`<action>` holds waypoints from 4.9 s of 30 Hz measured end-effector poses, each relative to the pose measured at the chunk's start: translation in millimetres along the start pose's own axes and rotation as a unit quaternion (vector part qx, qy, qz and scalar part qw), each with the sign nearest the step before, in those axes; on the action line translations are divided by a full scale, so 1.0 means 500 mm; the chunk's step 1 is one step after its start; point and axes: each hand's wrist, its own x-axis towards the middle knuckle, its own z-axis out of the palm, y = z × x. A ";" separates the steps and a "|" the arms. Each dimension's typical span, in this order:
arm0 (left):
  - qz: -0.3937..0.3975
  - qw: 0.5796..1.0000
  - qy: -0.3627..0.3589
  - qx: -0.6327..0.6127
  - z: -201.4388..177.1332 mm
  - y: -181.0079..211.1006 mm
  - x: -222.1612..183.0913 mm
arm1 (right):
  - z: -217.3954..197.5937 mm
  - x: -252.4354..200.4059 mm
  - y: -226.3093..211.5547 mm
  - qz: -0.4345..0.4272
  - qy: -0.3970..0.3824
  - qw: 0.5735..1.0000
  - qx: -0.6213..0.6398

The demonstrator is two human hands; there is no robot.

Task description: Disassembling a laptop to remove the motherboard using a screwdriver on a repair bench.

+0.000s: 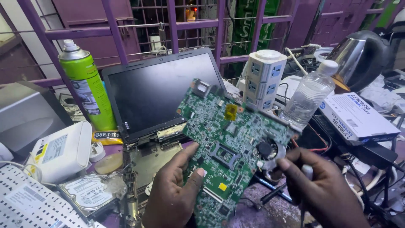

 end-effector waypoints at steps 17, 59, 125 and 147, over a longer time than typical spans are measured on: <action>-0.018 0.991 -0.043 0.122 0.022 -0.018 -0.011 | 0.072 0.126 -0.272 -0.148 0.016 0.949 -0.277; -0.125 0.908 -0.149 0.371 -0.192 0.024 0.051 | 0.308 0.136 -0.263 -0.315 -0.349 0.744 -0.476; 0.052 0.910 -0.147 0.384 -0.208 -0.100 0.043 | 0.220 -0.073 0.071 -0.366 -0.034 0.926 -0.083; -0.016 0.903 -0.186 0.388 -0.207 -0.080 0.043 | 0.186 0.103 0.219 -0.331 -0.290 0.887 -0.138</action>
